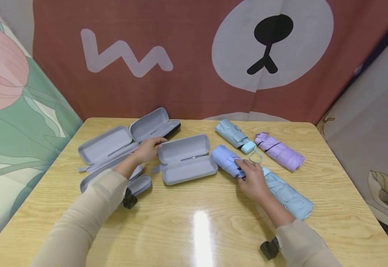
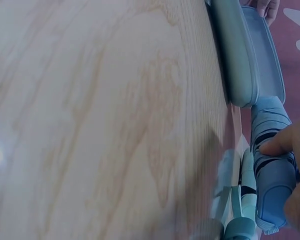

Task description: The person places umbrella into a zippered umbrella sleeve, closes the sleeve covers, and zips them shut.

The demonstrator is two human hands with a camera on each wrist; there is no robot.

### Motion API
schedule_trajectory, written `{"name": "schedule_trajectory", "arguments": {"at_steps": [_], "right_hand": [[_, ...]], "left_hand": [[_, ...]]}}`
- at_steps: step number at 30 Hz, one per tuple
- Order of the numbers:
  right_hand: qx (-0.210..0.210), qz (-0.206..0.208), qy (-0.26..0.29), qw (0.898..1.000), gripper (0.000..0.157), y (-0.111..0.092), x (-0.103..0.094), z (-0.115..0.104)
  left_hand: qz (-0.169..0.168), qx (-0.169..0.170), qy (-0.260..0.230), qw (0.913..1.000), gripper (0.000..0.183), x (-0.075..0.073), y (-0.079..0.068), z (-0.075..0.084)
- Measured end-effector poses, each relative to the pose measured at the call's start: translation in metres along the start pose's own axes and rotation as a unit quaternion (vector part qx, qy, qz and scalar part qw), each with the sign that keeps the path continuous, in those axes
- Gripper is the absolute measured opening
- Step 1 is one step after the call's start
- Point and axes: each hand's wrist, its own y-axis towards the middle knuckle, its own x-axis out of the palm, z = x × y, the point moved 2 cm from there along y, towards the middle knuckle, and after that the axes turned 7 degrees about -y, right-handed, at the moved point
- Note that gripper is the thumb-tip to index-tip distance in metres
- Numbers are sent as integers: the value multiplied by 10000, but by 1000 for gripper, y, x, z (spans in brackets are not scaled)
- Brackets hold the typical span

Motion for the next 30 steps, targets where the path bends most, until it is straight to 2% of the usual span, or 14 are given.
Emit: {"name": "schedule_trajectory", "arguments": {"at_steps": [15,23,30], "right_hand": [[-387,-214,-24,9990,56,2,3,-12],[-712,-141,-104,9973,58,6,6,-20],[-843,-341,-83,9958,57,8,8,-23]], "left_hand": [[253,381,108,9989,29,0,1,6],[236,163,27,9996,31,1,-1,5],[327,81,-121,9994,31,0,-2,4]]}}
